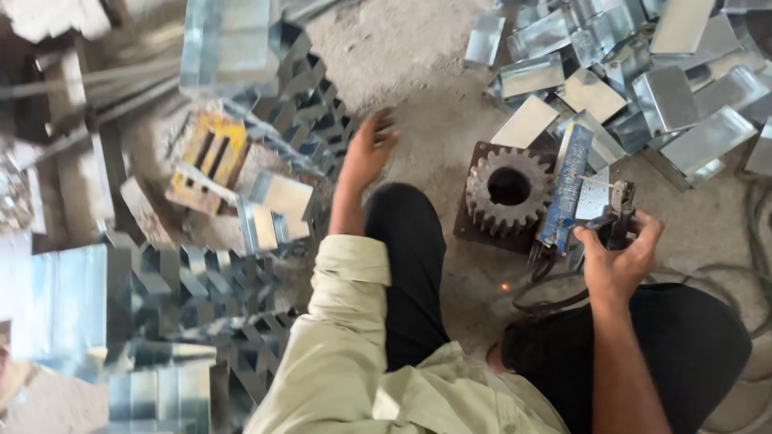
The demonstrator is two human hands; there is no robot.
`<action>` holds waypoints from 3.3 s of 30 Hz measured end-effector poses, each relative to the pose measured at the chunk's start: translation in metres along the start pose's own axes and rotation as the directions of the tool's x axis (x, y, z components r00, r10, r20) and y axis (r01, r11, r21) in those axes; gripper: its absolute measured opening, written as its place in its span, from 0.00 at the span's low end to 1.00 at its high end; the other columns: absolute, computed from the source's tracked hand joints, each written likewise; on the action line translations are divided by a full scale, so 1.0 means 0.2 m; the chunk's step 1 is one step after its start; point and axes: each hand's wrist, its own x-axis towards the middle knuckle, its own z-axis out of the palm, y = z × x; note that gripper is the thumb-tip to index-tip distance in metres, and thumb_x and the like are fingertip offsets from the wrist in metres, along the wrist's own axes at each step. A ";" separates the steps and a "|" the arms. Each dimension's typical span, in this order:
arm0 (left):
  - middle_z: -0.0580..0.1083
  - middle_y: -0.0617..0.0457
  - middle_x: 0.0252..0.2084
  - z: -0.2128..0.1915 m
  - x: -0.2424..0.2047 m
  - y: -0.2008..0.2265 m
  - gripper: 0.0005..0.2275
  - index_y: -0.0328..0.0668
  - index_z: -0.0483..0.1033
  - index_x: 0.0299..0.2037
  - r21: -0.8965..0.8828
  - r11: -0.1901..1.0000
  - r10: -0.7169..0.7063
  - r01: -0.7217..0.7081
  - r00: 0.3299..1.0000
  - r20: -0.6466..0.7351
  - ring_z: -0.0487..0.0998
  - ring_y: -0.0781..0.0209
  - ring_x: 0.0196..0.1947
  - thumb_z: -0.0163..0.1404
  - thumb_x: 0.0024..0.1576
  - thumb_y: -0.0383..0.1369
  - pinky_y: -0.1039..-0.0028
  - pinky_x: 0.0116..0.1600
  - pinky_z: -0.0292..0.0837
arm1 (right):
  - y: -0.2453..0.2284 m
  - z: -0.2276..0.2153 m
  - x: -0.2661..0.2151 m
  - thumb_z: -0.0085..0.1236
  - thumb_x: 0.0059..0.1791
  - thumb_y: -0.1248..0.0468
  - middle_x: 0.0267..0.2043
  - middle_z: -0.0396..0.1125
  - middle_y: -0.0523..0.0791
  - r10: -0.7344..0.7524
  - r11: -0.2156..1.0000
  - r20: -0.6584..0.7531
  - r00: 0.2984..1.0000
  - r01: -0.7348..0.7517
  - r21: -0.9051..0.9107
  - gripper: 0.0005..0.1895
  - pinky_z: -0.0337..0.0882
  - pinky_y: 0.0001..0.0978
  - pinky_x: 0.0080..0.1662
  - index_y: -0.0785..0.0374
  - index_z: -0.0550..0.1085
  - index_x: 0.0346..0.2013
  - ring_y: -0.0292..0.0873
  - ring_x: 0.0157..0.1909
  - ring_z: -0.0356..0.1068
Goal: The person sits on the floor and uses a handheld welding torch to weld small rectangular metal pieces. They pick up pieces from a pile, place them on a gear-shaped jig, weld them, and then move the finished pieces to a stack.
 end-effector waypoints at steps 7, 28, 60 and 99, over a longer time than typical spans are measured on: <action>0.73 0.33 0.58 -0.47 -0.68 -1.00 0.31 0.32 0.66 0.65 0.439 0.850 -0.135 0.290 0.926 -0.352 0.74 0.37 0.60 0.61 0.49 0.31 0.57 0.63 0.69 | -0.01 0.03 0.02 0.79 0.42 0.64 0.51 0.71 0.52 -0.063 0.996 0.059 0.996 0.067 -0.060 0.36 0.72 0.42 0.55 0.66 0.65 0.58 0.51 0.51 0.73; 0.80 0.51 0.47 -0.62 -0.84 -1.04 0.06 0.46 0.82 0.41 0.874 0.127 -0.294 0.470 0.859 -0.419 0.72 0.46 0.64 0.50 0.62 0.32 0.47 0.62 0.64 | -0.08 0.04 0.00 0.77 0.41 0.63 0.42 0.70 0.51 -0.135 0.979 0.021 0.991 0.136 -0.150 0.38 0.73 0.38 0.46 0.70 0.65 0.58 0.45 0.43 0.73; 0.78 0.34 0.41 1.27 0.19 0.10 0.15 0.39 0.79 0.43 0.288 0.882 0.183 -0.372 0.836 0.517 0.78 0.32 0.44 0.45 0.64 0.42 0.48 0.51 0.72 | -0.17 -0.03 0.02 0.75 0.39 0.62 0.45 0.71 0.53 0.193 0.980 -0.058 0.979 -0.196 -0.039 0.34 0.73 0.43 0.47 0.68 0.66 0.53 0.50 0.45 0.74; 0.79 0.45 0.41 0.76 0.19 0.40 0.04 0.34 0.79 0.41 0.062 0.975 0.214 -0.212 0.977 -0.019 0.82 0.52 0.40 0.53 0.60 0.25 0.67 0.45 0.77 | -0.16 0.11 -0.03 0.73 0.43 0.59 0.55 0.67 0.56 -0.030 1.000 0.048 0.998 0.029 0.011 0.37 0.71 0.46 0.55 0.68 0.64 0.60 0.56 0.56 0.71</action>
